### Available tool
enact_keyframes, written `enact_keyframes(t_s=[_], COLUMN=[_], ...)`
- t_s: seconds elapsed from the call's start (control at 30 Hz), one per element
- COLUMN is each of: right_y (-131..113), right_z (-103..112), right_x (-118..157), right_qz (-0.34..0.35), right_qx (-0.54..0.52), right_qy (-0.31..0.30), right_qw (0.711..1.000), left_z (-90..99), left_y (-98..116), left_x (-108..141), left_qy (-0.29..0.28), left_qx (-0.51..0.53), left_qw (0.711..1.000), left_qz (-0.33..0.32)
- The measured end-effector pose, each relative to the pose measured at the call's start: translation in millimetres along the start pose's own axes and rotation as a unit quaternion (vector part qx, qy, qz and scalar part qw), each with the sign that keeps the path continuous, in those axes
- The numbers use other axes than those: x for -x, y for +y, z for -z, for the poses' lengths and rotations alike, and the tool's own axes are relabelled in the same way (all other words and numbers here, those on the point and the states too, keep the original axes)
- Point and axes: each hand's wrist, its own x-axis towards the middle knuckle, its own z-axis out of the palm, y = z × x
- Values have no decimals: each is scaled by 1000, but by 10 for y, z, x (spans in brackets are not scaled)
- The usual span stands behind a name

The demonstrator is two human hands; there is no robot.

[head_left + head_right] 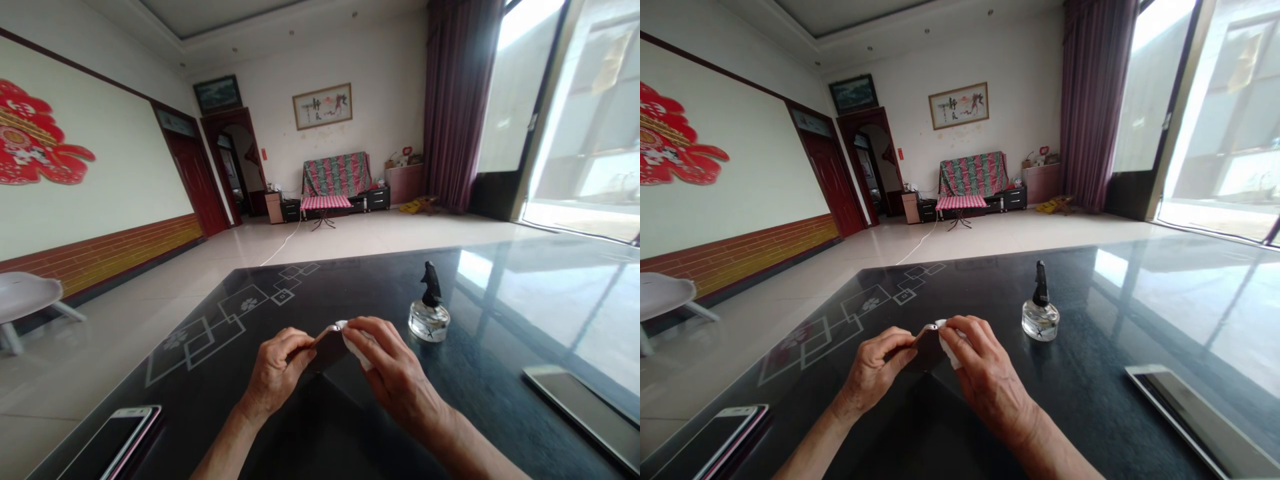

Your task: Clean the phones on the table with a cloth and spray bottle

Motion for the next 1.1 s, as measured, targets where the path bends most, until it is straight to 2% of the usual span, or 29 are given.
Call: enact_keyframes(t_s=[0.3,0.6,1.1], right_y=[107,-103,218], right_z=[-51,-7,-63], right_x=[97,-48,169], right_qz=[-4,51,-3], right_qx=[34,19,0], right_qy=[-24,-13,5], right_qw=[999,998,1000], left_z=[4,-34,33], left_y=[-19,34,-133], left_x=[2,0,20], left_qy=[5,-10,6], left_qx=[7,5,24], left_qw=[1000,1000,999], left_qz=[10,-6,41])
